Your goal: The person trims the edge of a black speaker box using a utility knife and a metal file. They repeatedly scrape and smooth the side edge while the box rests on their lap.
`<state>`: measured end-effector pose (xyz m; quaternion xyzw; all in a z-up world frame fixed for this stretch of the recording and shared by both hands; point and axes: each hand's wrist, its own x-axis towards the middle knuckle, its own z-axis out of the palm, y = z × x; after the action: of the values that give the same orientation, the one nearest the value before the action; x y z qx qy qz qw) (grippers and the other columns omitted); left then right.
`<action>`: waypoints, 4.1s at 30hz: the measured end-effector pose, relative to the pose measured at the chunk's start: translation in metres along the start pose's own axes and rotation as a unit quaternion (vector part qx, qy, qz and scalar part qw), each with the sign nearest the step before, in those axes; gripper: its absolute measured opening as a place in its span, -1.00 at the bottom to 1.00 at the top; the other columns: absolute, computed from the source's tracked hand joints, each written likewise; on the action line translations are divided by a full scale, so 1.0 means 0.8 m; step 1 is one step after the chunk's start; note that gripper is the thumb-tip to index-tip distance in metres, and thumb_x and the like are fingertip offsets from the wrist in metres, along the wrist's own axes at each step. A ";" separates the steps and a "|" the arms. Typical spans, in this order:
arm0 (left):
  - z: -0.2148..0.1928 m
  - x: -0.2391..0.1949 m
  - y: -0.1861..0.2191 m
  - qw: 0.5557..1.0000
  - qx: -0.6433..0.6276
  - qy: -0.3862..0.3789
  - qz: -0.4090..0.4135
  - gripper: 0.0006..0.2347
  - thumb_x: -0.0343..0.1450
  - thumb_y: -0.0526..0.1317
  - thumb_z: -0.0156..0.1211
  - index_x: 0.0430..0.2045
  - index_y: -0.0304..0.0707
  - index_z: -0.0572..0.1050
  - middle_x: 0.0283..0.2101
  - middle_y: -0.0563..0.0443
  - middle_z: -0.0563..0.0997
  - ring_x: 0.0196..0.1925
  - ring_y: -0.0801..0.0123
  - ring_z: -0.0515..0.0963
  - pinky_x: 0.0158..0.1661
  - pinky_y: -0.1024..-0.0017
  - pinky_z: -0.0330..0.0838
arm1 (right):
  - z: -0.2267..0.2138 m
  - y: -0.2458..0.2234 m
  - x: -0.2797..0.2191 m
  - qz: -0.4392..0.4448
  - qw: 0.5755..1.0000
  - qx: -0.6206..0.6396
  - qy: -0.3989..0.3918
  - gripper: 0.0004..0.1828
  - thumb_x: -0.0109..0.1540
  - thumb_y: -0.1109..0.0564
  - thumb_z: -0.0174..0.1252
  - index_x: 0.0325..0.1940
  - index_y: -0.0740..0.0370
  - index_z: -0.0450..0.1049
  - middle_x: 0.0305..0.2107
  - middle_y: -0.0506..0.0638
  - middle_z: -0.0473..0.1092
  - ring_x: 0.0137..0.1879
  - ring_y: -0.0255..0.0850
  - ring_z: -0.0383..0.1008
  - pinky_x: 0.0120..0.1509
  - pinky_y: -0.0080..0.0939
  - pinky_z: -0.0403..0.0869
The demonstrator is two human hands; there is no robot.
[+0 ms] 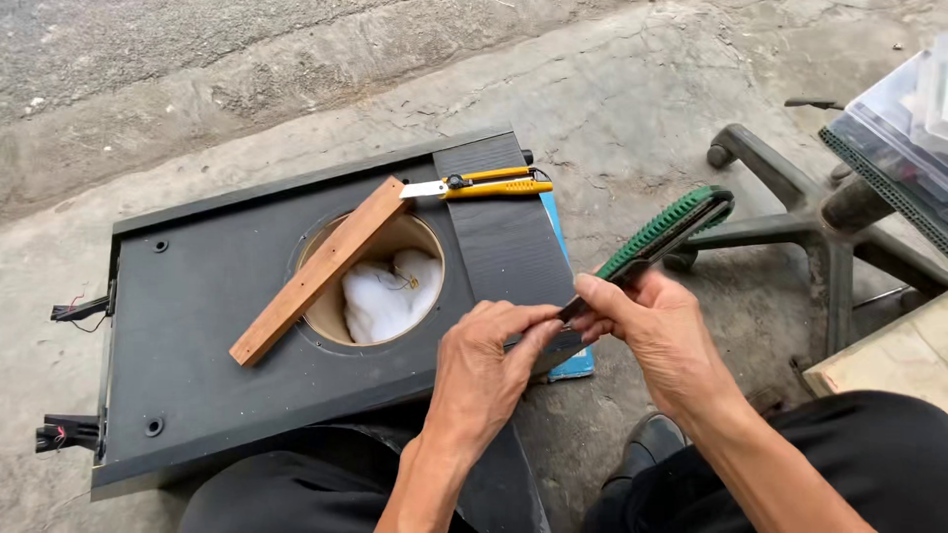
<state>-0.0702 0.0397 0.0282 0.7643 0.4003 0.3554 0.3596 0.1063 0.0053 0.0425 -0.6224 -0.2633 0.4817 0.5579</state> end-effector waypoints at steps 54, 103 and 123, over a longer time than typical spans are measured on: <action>0.028 -0.015 -0.062 0.991 0.120 -0.011 0.065 -0.94 0.50 -0.21 0.20 -0.23 -0.06 0.58 -0.36 0.11 0.47 -0.26 0.24 0.41 -0.22 0.31 0.30 | 0.003 0.030 0.018 0.059 0.968 -0.223 0.097 -0.76 0.16 0.11 0.40 -0.15 0.12 0.53 -0.40 -0.14 0.54 -0.27 -0.39 0.45 -0.05 -0.37 0.41; 0.019 -0.012 -0.048 0.998 0.036 -0.006 0.057 -0.94 0.51 -0.29 0.13 -0.25 -0.22 0.55 -0.26 0.04 0.56 -0.19 0.25 0.51 -0.12 0.37 0.42 | -0.004 0.048 0.024 0.020 0.993 -0.111 0.045 -0.76 0.17 0.27 0.39 -0.15 0.20 0.48 -0.37 -0.05 0.53 -0.25 -0.33 0.53 -0.01 -0.36 0.54; 0.028 -0.016 -0.048 0.993 0.091 0.013 0.077 -0.93 0.49 -0.28 0.22 -0.21 -0.18 0.58 -0.25 0.06 0.52 -0.23 0.26 0.50 -0.20 0.39 0.47 | -0.015 0.039 0.023 0.019 0.986 -0.162 0.016 -0.81 0.17 0.27 0.35 -0.24 0.19 0.45 -0.39 -0.02 0.54 -0.26 -0.29 0.57 -0.03 -0.34 0.52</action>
<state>-0.0708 0.0391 -0.0177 0.8176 0.3755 0.3541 0.2551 0.1173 0.0085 0.0063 -0.7173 -0.3166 0.4332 0.4445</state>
